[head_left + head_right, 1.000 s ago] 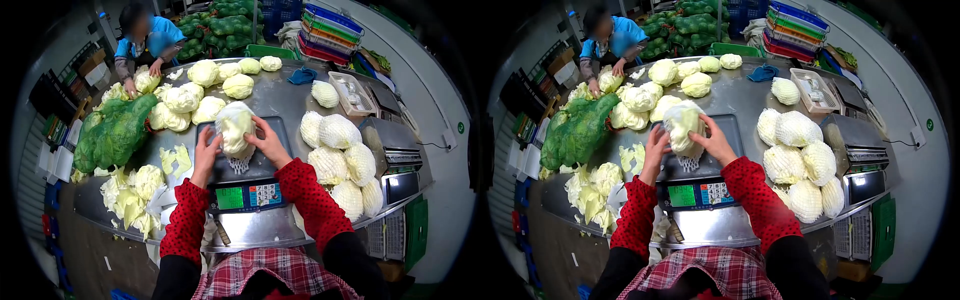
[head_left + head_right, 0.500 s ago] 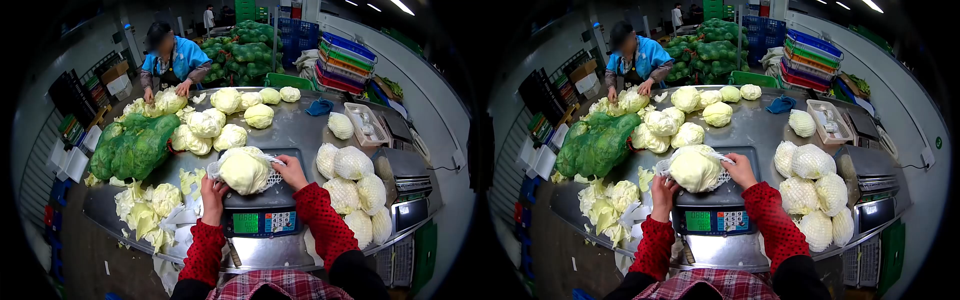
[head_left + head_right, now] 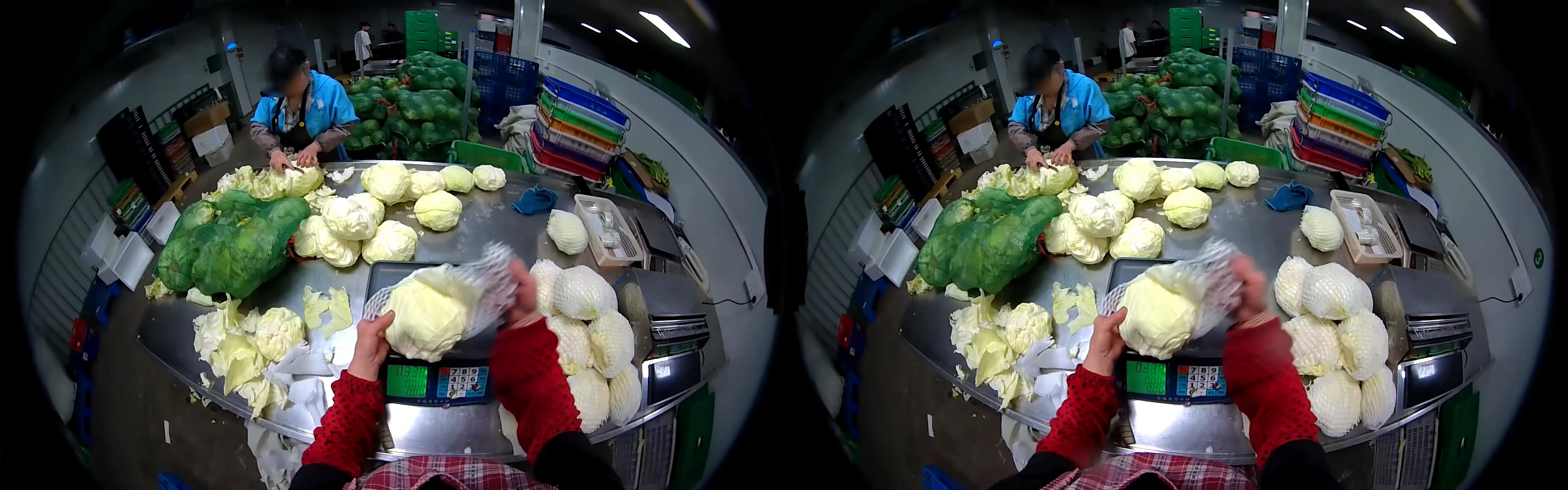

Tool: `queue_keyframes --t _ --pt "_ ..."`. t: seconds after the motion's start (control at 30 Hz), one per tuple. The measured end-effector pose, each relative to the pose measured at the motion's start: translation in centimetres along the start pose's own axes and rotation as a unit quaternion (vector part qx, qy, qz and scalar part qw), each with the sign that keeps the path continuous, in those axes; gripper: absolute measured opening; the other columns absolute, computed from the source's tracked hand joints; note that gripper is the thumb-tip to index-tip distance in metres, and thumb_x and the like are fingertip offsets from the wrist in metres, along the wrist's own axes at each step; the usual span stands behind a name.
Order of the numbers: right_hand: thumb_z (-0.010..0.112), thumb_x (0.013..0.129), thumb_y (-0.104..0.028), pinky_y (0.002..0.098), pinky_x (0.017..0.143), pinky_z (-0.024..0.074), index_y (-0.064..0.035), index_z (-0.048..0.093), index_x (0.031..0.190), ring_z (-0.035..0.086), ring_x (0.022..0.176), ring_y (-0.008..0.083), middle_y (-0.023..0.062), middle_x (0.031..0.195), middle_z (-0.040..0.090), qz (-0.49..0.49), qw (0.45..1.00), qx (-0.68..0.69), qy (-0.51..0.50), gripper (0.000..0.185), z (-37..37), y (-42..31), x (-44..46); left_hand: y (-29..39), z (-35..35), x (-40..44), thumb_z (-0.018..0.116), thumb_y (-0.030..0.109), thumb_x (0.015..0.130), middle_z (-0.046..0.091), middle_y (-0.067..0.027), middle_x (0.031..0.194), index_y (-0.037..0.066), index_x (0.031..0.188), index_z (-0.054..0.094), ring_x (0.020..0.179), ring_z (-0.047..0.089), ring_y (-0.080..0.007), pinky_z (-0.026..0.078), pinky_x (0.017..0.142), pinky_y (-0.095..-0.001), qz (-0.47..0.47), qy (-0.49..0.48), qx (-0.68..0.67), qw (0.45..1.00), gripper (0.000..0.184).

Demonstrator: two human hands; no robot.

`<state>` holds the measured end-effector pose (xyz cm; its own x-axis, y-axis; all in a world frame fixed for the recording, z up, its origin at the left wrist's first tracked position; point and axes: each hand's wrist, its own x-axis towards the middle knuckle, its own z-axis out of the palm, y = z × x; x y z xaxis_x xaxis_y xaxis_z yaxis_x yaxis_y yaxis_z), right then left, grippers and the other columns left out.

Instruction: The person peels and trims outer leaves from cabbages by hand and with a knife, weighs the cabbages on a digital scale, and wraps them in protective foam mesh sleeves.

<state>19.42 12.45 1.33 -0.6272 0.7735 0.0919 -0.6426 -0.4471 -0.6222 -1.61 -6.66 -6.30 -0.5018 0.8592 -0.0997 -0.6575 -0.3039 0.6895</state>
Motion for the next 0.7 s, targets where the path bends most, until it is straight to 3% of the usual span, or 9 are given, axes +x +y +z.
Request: queue_keyframes --t 0.1,0.13,0.33,0.4,0.47,0.5,0.6,0.67,0.7 --pt "0.051 0.096 -0.024 0.0388 0.089 0.0518 -0.0037 0.06 0.115 0.065 0.096 0.0212 0.0099 0.104 0.068 0.052 0.976 0.123 -0.172 0.029 1.3 -6.2 3.2 0.1 -0.9 1.2 0.064 -0.005 0.077 0.06 -0.0166 0.121 -0.004 0.128 0.048 0.105 0.062 -0.0268 0.05 0.093 -0.0369 -0.068 -0.03 -0.08 0.994 0.053" --pt "0.051 0.096 -0.02 0.036 0.086 0.052 -0.0037 0.06 0.113 0.065 0.093 0.0193 0.0082 0.103 0.068 -0.04 0.998 0.026 -0.041 0.025 3.2 -7.5 2.2 0.4 0.0 1.8 0.068 -0.006 0.073 0.055 -0.0167 0.128 -0.003 0.132 0.044 0.109 0.06 -0.0273 0.05 0.093 -0.037 -0.011 -0.041 -0.01 0.999 0.063" --pt "0.057 0.094 -0.013 0.023 0.058 0.0496 -0.0045 0.061 0.103 0.06 0.065 0.008 0.0006 0.082 0.065 -0.226 0.951 -0.213 -0.005 0.014 8.7 -9.6 1.9 3.4 8.2 2.0 0.082 -0.003 0.058 0.03 -0.0137 0.151 0.002 0.146 0.028 0.126 0.047 -0.0247 0.044 0.102 -0.0377 0.133 -0.148 0.303 0.932 0.103" --pt "0.057 0.093 -0.012 0.0203 0.039 0.0383 -0.0083 0.061 0.093 0.049 0.047 0.0051 -0.0033 0.067 0.056 -0.279 0.948 -0.143 0.06 0.005 9.8 -11.7 1.8 3.8 9.9 2.2 0.084 0.006 0.057 0.015 -0.0183 0.156 0.008 0.148 0.026 0.138 0.031 -0.0307 0.035 0.109 -0.0405 0.229 -0.22 0.497 0.808 0.108" --pt "0.057 0.093 -0.011 0.0256 0.066 0.0531 -0.0047 0.062 0.104 0.064 0.076 0.012 0.0043 0.092 0.067 -0.374 0.919 -0.103 0.075 0.014 11.3 -14.7 1.1 4.3 11.3 1.9 0.084 0.013 0.06 0.015 -0.0208 0.155 0.008 0.148 0.026 0.138 0.031 -0.0358 0.033 0.11 -0.0413 0.347 -0.279 0.579 0.683 0.105" --pt "0.056 0.093 -0.011 0.0284 0.08 0.0529 -0.0025 0.062 0.109 0.065 0.091 0.0154 0.0079 0.105 0.067 -0.401 0.907 -0.127 0.034 0.019 11.2 -16.2 0.4 4.2 11.8 1.3 0.084 0.013 0.06 0.015 -0.0208 0.155 0.008 0.148 0.026 0.138 0.031 -0.0358 0.033 0.11 -0.0413 0.346 -0.28 0.58 0.682 0.105" --pt "0.055 0.094 -0.012 0.023 0.062 0.0483 -0.0026 0.061 0.105 0.061 0.075 0.0103 0.0034 0.09 0.064 -0.494 0.847 -0.184 0.065 0.016 14.0 -15.9 -3.4 3.3 12.3 0.2 0.084 0.023 0.06 0.018 -0.0227 0.153 0.006 0.146 0.027 0.135 0.033 -0.0395 0.035 0.109 -0.0424 0.307 -0.278 0.56 0.718 0.104" --pt "0.056 0.093 -0.014 0.021 0.051 0.0411 -0.0029 0.061 0.1 0.053 0.061 0.0062 -0.0009 0.078 0.059 -0.481 0.824 -0.298 0.018 0.013 13.1 -14.5 -5.6 2.3 11.9 0.4 0.086 0.027 0.056 0.024 -0.0228 0.15 0.007 0.145 0.025 0.131 0.039 -0.0396 0.041 0.103 -0.0412 0.184 -0.071 0.737 0.647 0.11" --pt "0.056 0.093 -0.016 0.0201 0.047 0.0376 -0.0035 0.061 0.095 0.047 0.054 0.0042 -0.0027 0.071 0.056 -0.481 0.798 -0.353 0.079 0.014 13.4 -13.1 -6.1 2.3 10.6 1.9 0.087 0.032 0.054 0.034 -0.0214 0.144 0.004 0.144 0.027 0.124 0.045 -0.0377 0.042 0.102 -0.0413 0.174 -0.051 0.699 0.691 0.111"
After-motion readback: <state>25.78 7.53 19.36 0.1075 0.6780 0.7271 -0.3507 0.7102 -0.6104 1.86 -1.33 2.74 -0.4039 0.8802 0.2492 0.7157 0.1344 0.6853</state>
